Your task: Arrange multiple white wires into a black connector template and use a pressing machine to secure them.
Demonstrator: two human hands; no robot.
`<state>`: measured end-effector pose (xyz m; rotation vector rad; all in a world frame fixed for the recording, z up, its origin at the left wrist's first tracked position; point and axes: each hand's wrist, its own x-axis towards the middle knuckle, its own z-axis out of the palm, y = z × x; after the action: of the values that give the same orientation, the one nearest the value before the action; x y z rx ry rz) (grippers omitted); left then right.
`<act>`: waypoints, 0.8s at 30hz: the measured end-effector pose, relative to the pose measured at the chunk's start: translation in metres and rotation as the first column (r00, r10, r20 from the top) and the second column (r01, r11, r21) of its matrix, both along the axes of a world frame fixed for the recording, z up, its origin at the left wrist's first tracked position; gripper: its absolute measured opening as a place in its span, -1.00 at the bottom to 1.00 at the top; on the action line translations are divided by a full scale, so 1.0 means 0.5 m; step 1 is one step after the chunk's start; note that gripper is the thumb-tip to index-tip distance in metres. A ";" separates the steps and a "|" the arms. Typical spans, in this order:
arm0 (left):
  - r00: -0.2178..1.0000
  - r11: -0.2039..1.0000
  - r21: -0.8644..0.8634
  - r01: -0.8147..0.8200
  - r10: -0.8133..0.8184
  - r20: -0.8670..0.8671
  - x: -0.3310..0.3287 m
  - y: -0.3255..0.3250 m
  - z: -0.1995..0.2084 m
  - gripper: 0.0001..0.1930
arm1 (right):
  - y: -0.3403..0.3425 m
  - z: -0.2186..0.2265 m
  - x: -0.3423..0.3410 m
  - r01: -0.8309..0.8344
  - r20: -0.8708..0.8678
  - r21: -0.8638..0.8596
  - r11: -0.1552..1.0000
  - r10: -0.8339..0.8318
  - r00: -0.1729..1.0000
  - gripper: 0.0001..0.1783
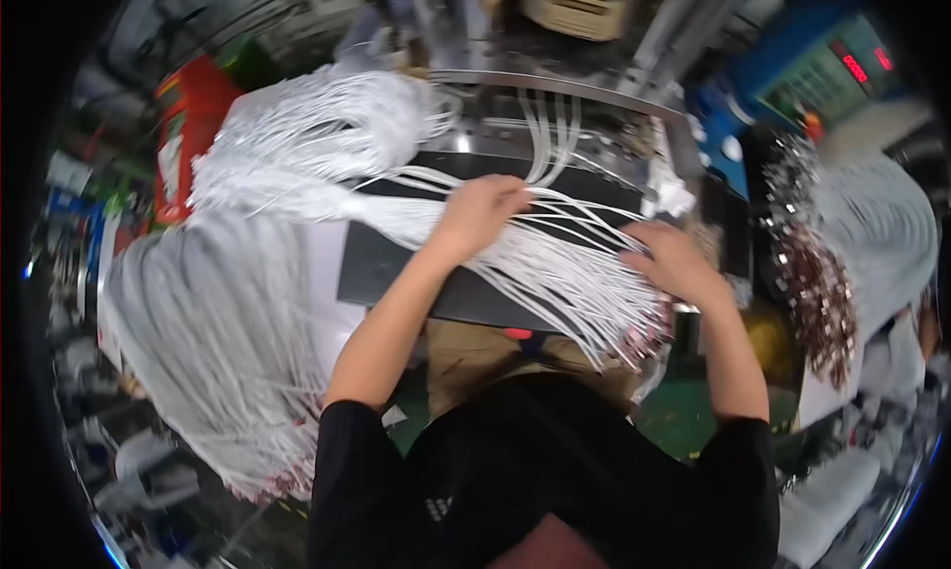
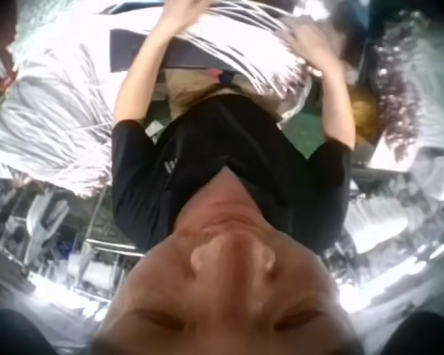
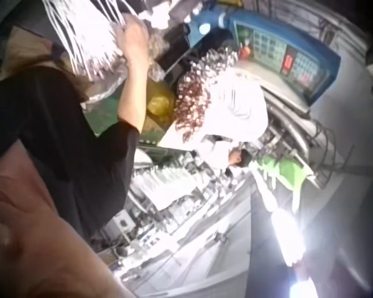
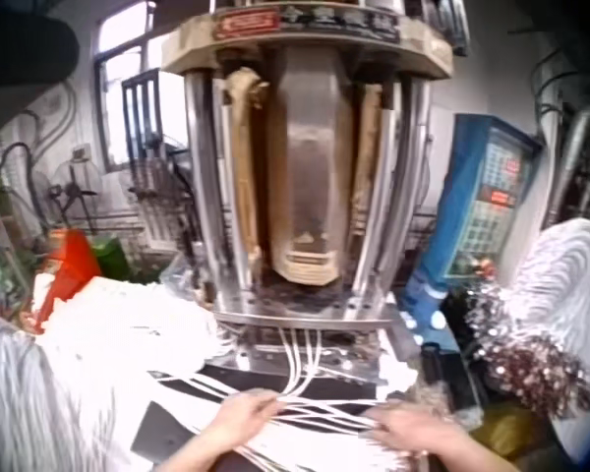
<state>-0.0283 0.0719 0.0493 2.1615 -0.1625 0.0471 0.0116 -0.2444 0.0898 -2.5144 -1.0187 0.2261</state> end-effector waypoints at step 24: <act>1.000 0.991 -0.136 -0.009 0.010 0.006 -0.015 -0.065 -0.004 -0.85 | -0.002 0.003 -0.054 0.108 -0.061 -0.156 0.982 -0.119 0.991 -0.78</act>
<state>-0.0359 0.0393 0.0473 2.0266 -0.1488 0.0689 -0.0155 -0.2452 0.0913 -2.6719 -0.8564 0.3683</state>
